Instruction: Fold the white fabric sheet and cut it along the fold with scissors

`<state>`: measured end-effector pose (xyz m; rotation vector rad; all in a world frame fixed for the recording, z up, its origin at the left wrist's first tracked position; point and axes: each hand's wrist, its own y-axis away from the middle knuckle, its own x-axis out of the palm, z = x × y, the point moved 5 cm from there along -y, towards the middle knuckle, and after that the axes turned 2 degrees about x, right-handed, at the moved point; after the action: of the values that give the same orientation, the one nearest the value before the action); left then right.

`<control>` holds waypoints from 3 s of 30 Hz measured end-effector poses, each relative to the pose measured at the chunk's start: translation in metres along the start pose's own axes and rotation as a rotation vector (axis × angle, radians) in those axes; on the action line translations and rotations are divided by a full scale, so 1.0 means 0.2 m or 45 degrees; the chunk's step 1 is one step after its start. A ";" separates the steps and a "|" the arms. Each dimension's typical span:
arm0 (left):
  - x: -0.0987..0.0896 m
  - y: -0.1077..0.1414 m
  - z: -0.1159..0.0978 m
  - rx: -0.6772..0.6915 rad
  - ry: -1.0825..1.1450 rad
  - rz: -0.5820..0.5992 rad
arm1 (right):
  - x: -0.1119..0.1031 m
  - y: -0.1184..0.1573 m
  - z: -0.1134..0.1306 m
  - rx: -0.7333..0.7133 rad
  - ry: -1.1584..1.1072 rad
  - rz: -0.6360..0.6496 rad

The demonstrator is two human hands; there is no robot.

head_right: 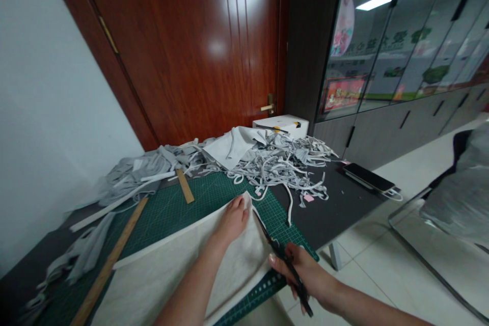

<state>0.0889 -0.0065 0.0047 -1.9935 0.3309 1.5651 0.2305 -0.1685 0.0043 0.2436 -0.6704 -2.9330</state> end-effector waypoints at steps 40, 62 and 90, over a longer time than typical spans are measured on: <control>0.02 -0.01 0.01 0.019 0.039 -0.018 | -0.02 -0.12 0.04 -0.050 0.125 -0.029; 0.04 -0.01 0.01 0.022 0.036 -0.046 | -0.02 -0.14 0.06 -0.032 0.077 0.000; 0.04 -0.01 0.01 0.008 0.061 -0.053 | -0.03 -0.16 0.05 -0.087 0.149 -0.030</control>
<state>0.0905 -0.0024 -0.0018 -2.0230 0.3110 1.4904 0.2312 -0.1355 -0.0001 0.4147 -0.5536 -2.9297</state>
